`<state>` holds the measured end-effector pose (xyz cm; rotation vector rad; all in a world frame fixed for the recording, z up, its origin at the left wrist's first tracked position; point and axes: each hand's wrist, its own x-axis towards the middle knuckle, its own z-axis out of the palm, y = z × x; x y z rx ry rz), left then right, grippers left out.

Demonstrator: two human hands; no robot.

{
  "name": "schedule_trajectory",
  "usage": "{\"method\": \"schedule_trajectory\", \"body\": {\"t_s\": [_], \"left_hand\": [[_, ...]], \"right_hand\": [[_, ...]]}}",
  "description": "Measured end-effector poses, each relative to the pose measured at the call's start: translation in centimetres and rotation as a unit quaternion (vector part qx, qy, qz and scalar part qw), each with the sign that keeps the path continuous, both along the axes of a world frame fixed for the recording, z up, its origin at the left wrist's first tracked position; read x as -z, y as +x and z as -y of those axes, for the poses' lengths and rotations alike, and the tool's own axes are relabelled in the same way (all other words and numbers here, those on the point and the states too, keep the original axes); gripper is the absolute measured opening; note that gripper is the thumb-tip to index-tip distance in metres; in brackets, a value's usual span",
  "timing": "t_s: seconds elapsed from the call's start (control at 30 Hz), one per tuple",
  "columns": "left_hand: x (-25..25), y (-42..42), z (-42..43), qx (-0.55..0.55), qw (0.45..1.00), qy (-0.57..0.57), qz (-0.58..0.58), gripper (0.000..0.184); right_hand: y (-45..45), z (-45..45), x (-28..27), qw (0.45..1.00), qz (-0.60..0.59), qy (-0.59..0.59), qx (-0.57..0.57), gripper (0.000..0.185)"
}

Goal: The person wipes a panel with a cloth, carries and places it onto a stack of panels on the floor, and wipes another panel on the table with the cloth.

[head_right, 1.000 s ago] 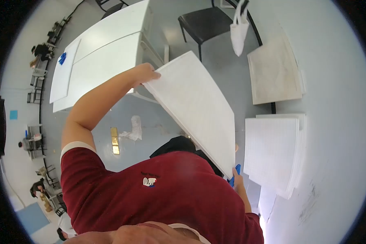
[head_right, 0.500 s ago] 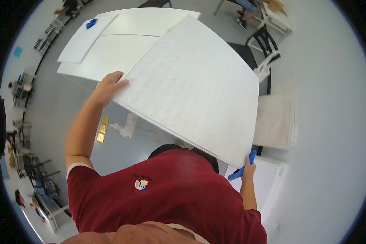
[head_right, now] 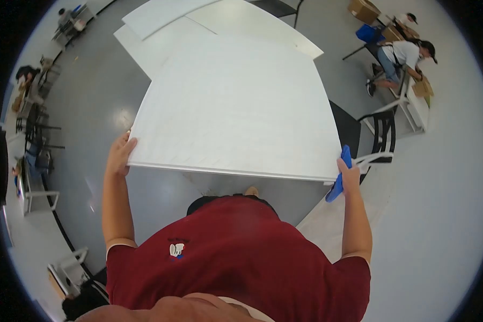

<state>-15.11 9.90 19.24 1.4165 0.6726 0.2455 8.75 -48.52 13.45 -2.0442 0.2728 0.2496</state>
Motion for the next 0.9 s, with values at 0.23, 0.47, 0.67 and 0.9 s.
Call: {"method": "schedule_trajectory", "body": {"t_s": [0.23,0.47,0.67,0.9], "left_hand": [[3.7,-1.9,4.9,-0.139,0.987,-0.070,-0.036,0.031],[7.1,0.4,7.1,-0.185,0.979,-0.079,-0.027,0.032],[9.3,4.3,5.8,-0.201,0.976,-0.084,-0.019,0.033],[12.4,8.7,4.2,-0.229,0.968,-0.099,-0.036,0.037]], "right_hand": [[13.4,-3.6,-1.4,0.986,0.016,-0.088,-0.140,0.039],[21.4,-6.1,0.6,0.980,0.007,-0.060,-0.189,0.039],[27.8,-10.9,2.7,0.965,0.021,-0.105,-0.238,0.037],[35.5,-18.3,4.2,0.945,-0.008,-0.144,-0.295,0.038]]}}
